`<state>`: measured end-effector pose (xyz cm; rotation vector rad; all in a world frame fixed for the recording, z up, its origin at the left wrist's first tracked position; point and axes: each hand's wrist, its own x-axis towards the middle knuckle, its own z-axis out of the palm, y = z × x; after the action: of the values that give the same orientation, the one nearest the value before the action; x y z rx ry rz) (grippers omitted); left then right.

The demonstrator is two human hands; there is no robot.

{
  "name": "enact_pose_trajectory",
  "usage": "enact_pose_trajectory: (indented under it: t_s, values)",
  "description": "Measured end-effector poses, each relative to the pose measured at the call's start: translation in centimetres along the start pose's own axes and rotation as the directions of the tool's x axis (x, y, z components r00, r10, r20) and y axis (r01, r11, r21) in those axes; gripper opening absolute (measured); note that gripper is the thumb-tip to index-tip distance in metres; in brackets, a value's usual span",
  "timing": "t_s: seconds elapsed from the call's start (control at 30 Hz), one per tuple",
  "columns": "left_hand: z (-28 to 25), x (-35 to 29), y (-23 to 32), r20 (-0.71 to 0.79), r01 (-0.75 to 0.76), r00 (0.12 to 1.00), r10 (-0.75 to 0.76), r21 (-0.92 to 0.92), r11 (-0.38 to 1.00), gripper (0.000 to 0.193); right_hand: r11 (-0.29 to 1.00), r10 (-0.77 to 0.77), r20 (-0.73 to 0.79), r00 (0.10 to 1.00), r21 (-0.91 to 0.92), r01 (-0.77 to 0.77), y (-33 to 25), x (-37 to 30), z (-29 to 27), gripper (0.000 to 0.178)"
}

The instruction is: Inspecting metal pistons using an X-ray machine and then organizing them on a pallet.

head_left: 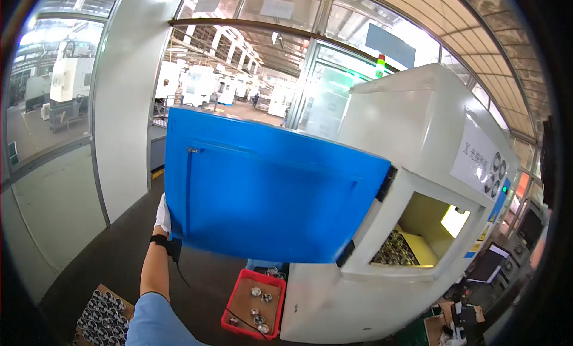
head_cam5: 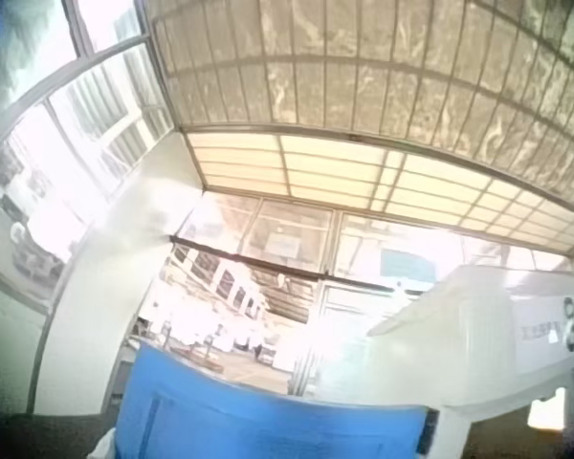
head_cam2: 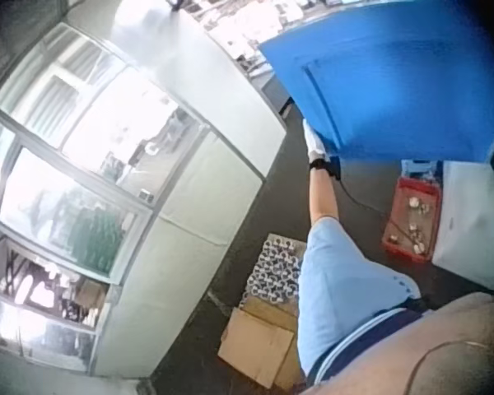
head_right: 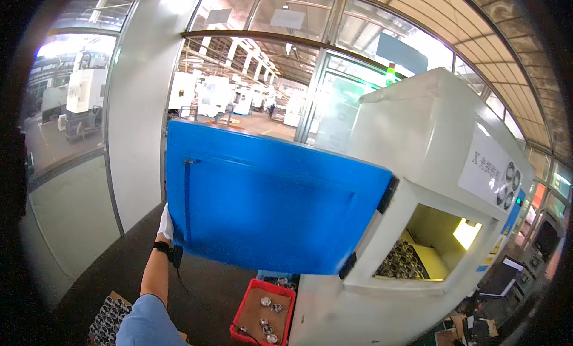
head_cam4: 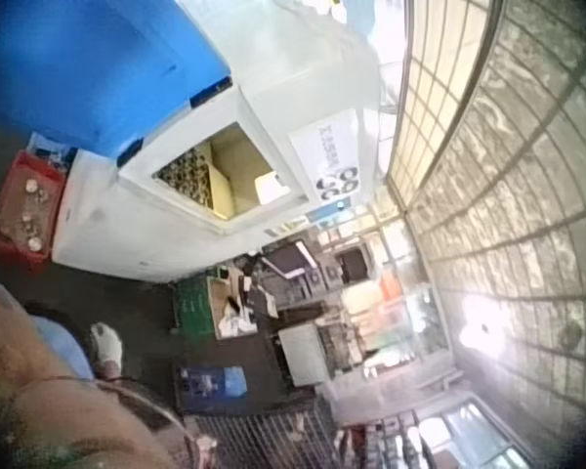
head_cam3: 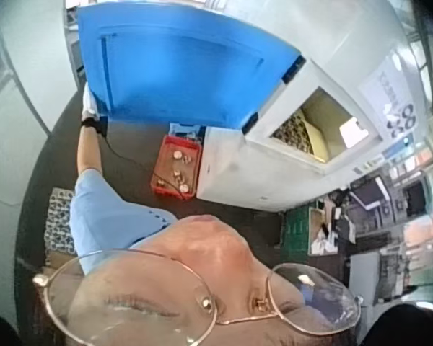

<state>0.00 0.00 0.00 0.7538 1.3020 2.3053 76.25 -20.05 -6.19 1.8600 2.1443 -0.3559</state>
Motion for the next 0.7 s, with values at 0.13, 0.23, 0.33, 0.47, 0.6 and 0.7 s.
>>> enact_pose_trajectory:
  t_s: [0.13,0.23,0.33,0.47,0.6,0.7]
  values:
    - [-3.0,-0.5,-0.4,0.034,0.077,0.997,-0.071,-0.221,0.972,0.069,0.842,0.110,-0.189,0.976,0.539,0.009,0.9,-2.0,5.1,0.034]
    - [-2.1,-6.7,1.6,0.025,0.055,0.998,-0.050,-0.246,0.968,0.066,0.849,0.093,-0.249,0.964,0.526,0.054,4.4,-4.3,8.7,0.032]
    - [-0.9,-14.0,6.2,-0.024,0.019,0.999,-0.025,-0.227,0.974,0.069,0.810,0.134,-0.275,0.952,0.584,0.055,7.8,-5.8,13.8,0.028]
    - [-0.4,-24.2,9.1,-0.240,-0.072,0.970,0.040,-0.128,0.989,0.067,0.774,0.200,-0.231,0.952,0.634,-0.009,10.5,-9.4,16.6,0.028]
    - [-1.5,-35.1,12.2,-0.206,-0.084,0.976,0.068,-0.074,0.994,0.062,0.744,0.197,-0.186,0.963,0.668,-0.023,13.8,-13.9,18.7,0.028]
    - [0.2,-44.0,14.9,-0.118,-0.058,0.992,0.050,-0.060,0.997,0.055,0.722,0.204,-0.161,0.966,0.691,-0.038,16.1,-17.0,20.2,0.028]
